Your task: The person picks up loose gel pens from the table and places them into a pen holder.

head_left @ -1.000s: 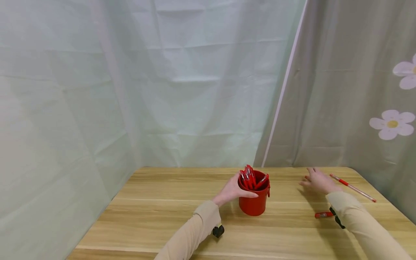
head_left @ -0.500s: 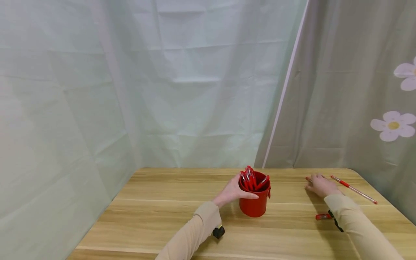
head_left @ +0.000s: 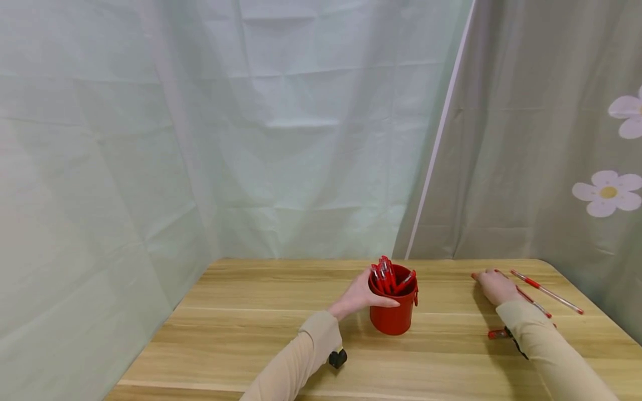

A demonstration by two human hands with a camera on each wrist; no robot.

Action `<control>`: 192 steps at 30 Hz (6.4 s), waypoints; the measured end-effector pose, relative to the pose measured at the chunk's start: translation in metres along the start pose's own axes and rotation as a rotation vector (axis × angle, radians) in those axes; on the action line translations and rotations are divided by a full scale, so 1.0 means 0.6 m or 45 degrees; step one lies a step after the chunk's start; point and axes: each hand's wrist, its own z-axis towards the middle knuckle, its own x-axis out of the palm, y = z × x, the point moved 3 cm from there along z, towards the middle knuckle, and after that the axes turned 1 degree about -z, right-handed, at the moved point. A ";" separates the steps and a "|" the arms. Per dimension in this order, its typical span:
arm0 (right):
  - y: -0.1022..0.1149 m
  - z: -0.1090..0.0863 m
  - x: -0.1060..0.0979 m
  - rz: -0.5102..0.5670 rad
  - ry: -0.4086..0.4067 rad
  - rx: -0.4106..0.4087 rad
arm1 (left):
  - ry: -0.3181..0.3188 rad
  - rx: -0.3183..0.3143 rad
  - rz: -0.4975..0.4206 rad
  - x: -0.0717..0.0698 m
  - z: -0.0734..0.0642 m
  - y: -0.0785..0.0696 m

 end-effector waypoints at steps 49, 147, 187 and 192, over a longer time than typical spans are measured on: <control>0.086 0.048 -0.099 0.349 -0.244 -0.118 | 0.018 0.002 -0.015 0.005 0.002 -0.004; 0.283 0.059 -0.123 1.098 -0.451 -0.263 | -0.001 -0.068 0.027 -0.005 0.001 0.000; 0.281 0.048 -0.102 0.815 -0.356 -0.436 | 0.008 -0.056 -0.007 -0.003 -0.001 -0.004; 0.282 0.047 -0.102 0.813 -0.329 -0.424 | 0.016 -0.071 -0.026 -0.003 -0.002 -0.003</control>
